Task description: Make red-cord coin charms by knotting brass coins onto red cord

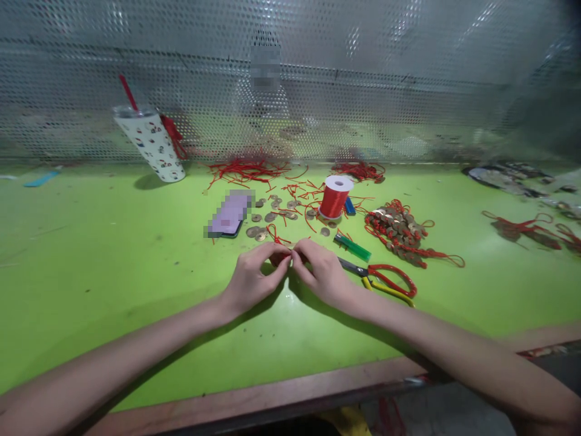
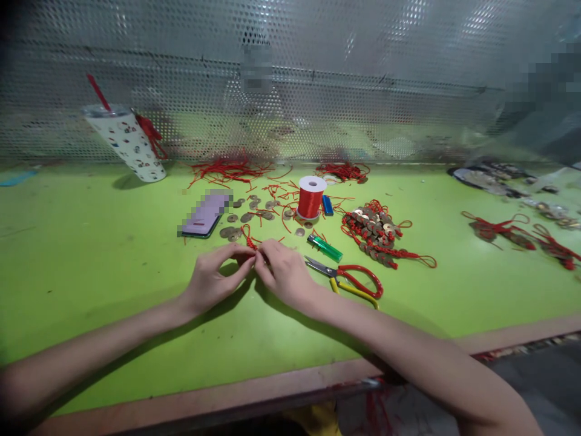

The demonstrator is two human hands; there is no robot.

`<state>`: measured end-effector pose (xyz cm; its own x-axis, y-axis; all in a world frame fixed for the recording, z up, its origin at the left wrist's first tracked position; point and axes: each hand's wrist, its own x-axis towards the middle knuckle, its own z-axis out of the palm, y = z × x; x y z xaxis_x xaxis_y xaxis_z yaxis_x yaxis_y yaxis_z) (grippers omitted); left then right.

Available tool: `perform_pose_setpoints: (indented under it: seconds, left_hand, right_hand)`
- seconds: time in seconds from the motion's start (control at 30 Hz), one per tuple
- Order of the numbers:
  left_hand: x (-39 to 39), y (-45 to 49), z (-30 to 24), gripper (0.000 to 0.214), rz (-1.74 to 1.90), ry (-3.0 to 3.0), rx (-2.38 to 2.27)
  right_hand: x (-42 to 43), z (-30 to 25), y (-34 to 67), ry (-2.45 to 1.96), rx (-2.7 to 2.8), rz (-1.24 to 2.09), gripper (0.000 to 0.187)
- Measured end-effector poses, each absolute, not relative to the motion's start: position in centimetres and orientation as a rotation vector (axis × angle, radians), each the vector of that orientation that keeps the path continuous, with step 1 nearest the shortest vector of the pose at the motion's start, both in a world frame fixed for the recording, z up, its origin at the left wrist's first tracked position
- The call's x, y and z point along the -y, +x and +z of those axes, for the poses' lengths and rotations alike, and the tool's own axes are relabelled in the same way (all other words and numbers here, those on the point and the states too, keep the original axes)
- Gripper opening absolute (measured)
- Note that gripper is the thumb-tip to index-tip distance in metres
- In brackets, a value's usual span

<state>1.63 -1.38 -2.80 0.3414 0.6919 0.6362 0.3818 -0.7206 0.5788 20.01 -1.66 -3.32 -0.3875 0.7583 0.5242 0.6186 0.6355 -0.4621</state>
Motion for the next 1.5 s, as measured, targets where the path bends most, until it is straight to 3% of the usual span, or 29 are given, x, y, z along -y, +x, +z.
perform_pose_setpoints:
  seconds: [0.33, 0.97, 1.17, 1.33, 1.5]
  left_hand:
    - [1.4, 1.5, -2.5, 0.011, 1.267, 2.230, -0.969]
    - [1.0, 1.3, -2.2, 0.008, 1.249, 2.201, -0.945]
    - [1.0, 1.2, -2.6, 0.007, 1.227, 2.147, -0.978]
    - [1.0, 1.3, -2.7, 0.005, 1.227, 2.124, -0.960]
    - [1.1, 1.3, -2.7, 0.008, 1.230, 2.140, -0.946]
  right_hand:
    - [1.6, -3.2, 20.0, -1.073, 2.052, 0.473, 0.019]
    - [1.6, -3.7, 19.6, -1.123, 2.076, 0.494, 0.018]
    - [0.7, -0.7, 21.7, -1.174, 2.212, 0.344, 0.027]
    - [-0.5, 2.0, 27.4, -1.577, 2.311, -0.026, 0.025]
    - [0.0, 0.2, 29.8, -1.856, 2.471, -0.079, 0.016]
